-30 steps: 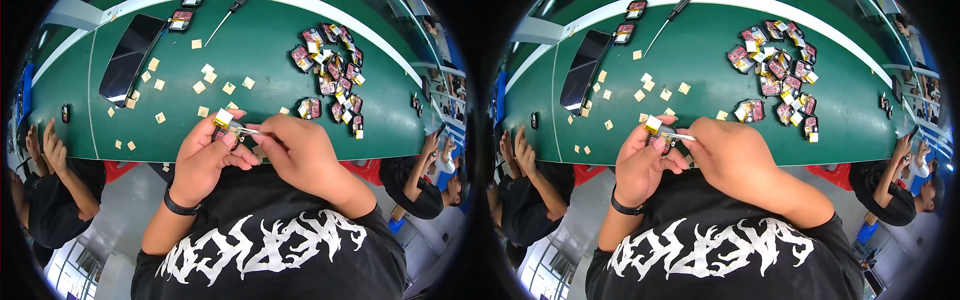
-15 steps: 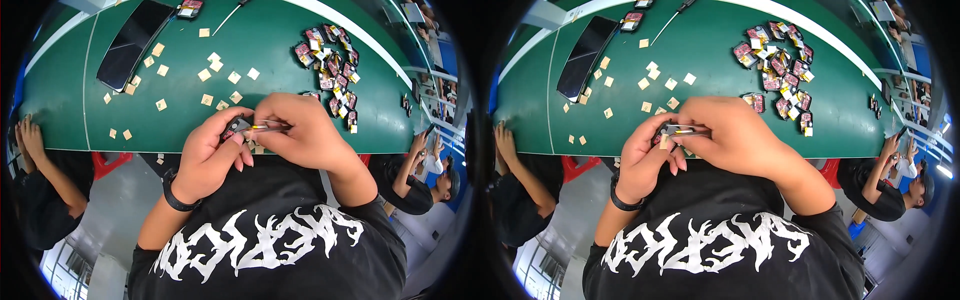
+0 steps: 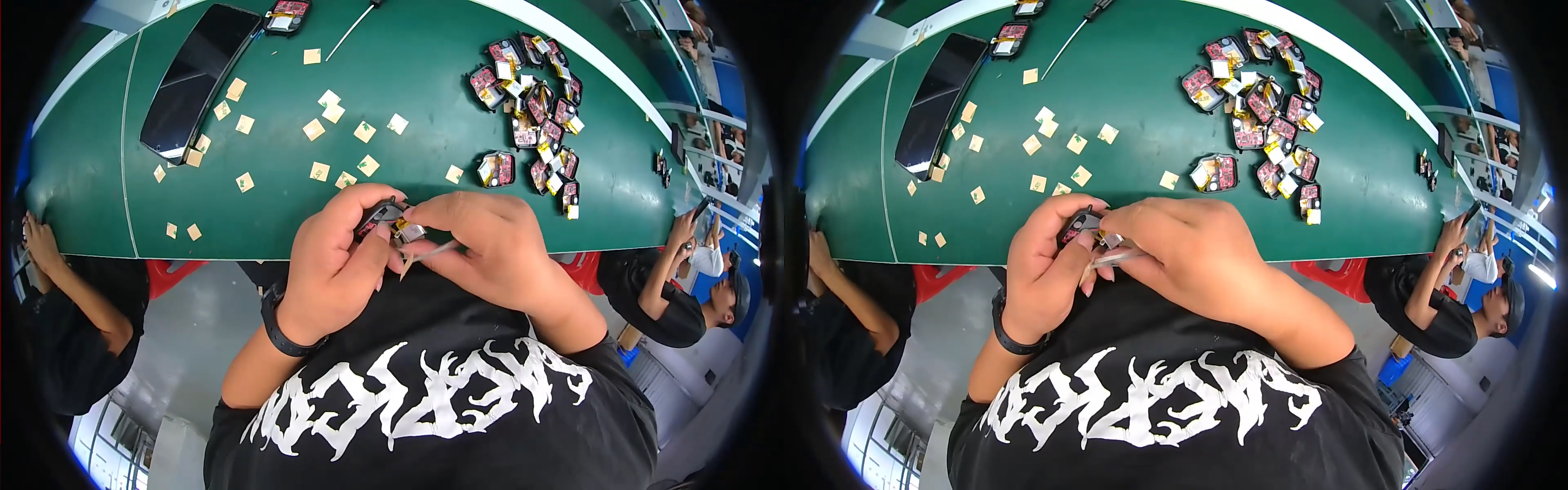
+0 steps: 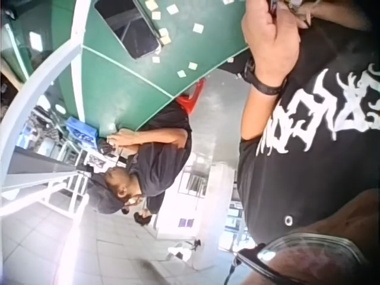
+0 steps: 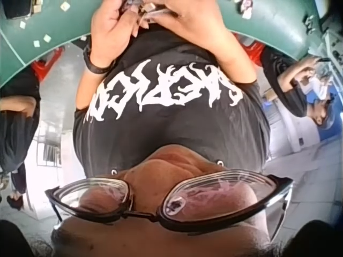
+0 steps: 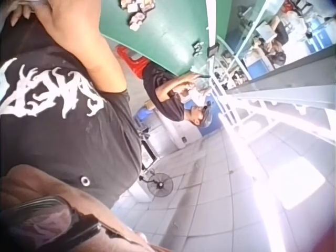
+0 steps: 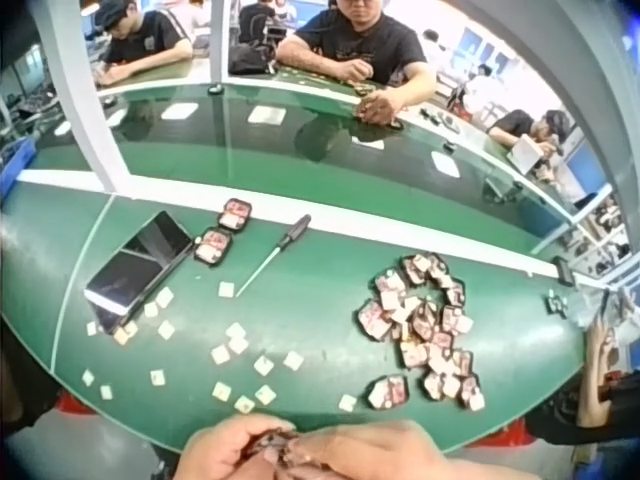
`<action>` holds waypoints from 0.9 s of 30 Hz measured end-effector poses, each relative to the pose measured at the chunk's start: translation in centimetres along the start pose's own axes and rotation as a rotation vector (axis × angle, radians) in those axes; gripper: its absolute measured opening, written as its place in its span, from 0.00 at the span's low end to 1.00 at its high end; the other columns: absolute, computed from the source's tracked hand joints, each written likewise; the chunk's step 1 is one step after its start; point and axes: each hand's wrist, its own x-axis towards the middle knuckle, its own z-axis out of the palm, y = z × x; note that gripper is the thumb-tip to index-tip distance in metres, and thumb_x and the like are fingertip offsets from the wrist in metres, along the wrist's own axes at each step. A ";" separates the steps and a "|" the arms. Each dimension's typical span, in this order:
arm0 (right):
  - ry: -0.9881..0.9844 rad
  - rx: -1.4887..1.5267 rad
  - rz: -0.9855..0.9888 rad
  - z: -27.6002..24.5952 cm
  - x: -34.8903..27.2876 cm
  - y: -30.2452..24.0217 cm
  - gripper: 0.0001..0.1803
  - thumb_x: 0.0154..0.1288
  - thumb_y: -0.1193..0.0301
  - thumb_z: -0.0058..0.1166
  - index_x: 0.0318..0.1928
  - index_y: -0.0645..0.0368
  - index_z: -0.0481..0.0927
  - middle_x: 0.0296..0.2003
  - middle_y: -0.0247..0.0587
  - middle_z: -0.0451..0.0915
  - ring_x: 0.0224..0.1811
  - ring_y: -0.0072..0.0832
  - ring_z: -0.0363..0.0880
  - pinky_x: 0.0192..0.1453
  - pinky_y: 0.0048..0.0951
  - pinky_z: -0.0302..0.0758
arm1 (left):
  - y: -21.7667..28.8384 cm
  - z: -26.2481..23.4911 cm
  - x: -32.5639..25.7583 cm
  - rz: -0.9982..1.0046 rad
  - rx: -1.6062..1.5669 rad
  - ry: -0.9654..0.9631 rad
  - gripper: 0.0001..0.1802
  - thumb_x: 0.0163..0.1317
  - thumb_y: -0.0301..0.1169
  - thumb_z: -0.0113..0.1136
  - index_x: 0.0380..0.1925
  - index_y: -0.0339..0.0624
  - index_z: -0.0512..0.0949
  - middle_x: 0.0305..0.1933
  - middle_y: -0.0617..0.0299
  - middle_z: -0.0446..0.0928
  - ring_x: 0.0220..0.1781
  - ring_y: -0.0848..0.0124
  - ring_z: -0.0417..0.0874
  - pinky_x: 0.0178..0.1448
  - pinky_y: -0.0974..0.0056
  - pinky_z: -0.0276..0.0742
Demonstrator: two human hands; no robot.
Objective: The recorder is assembling components of a smartwatch, including applying adhesive tape and positioning small internal parts using tweezers.
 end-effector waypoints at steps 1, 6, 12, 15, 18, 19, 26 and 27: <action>-0.001 0.004 -0.001 0.0 0.0 0.2 0.16 0.57 0.76 0.71 0.46 0.60 0.83 0.35 0.40 0.86 0.35 0.39 0.87 0.37 0.34 0.83 | 0.2 0.1 0.0 -0.030 0.006 0.012 0.15 0.73 0.19 0.48 0.57 0.34 0.74 0.38 0.59 0.84 0.29 0.79 0.82 0.31 0.72 0.76; 0.003 0.005 -0.020 0.7 -0.4 0.9 0.15 0.57 0.75 0.71 0.46 0.59 0.84 0.33 0.40 0.86 0.32 0.39 0.87 0.34 0.35 0.81 | 0.9 0.7 0.4 -0.016 0.050 0.053 0.15 0.72 0.19 0.48 0.56 0.34 0.75 0.38 0.59 0.83 0.31 0.78 0.84 0.34 0.71 0.77; -0.033 0.338 0.373 0.4 -0.7 0.3 0.09 0.64 0.79 0.66 0.44 0.63 0.84 0.32 0.39 0.85 0.28 0.21 0.81 0.33 0.24 0.77 | 0.0 0.7 0.4 0.025 0.070 0.027 0.17 0.71 0.16 0.45 0.57 0.32 0.74 0.42 0.60 0.82 0.27 0.81 0.78 0.30 0.75 0.72; 0.017 0.451 0.425 0.7 -1.1 0.4 0.08 0.66 0.79 0.66 0.45 0.63 0.84 0.31 0.34 0.85 0.27 0.13 0.77 0.31 0.20 0.73 | 0.0 0.9 0.3 0.053 0.117 0.041 0.17 0.72 0.17 0.45 0.57 0.32 0.75 0.41 0.59 0.82 0.28 0.81 0.78 0.30 0.74 0.72; -0.052 0.541 0.546 0.5 -1.4 0.4 0.07 0.73 0.77 0.62 0.48 0.66 0.84 0.35 0.33 0.87 0.35 0.11 0.79 0.38 0.16 0.74 | 0.4 0.9 0.4 0.054 0.214 0.026 0.16 0.72 0.18 0.46 0.57 0.32 0.74 0.41 0.59 0.82 0.29 0.80 0.79 0.31 0.74 0.73; -0.011 0.498 0.516 0.8 -1.6 0.5 0.07 0.70 0.79 0.63 0.47 0.65 0.84 0.34 0.33 0.87 0.32 0.12 0.79 0.35 0.18 0.74 | 0.4 1.0 0.5 0.050 0.262 0.014 0.16 0.72 0.18 0.46 0.57 0.32 0.74 0.41 0.59 0.82 0.30 0.80 0.79 0.32 0.74 0.73; 0.052 0.360 0.322 1.3 -0.8 -0.3 0.09 0.64 0.84 0.64 0.45 0.67 0.85 0.35 0.40 0.88 0.35 0.18 0.86 0.38 0.22 0.81 | -1.0 1.1 0.5 0.247 0.313 0.040 0.17 0.73 0.19 0.46 0.58 0.33 0.74 0.37 0.62 0.82 0.30 0.82 0.77 0.32 0.74 0.71; 0.053 0.356 0.323 1.5 -0.9 0.0 0.09 0.64 0.84 0.64 0.45 0.67 0.85 0.35 0.40 0.88 0.35 0.18 0.86 0.38 0.22 0.81 | -0.7 1.0 0.4 0.200 0.302 0.025 0.17 0.73 0.19 0.46 0.60 0.33 0.74 0.36 0.62 0.81 0.29 0.82 0.76 0.32 0.74 0.70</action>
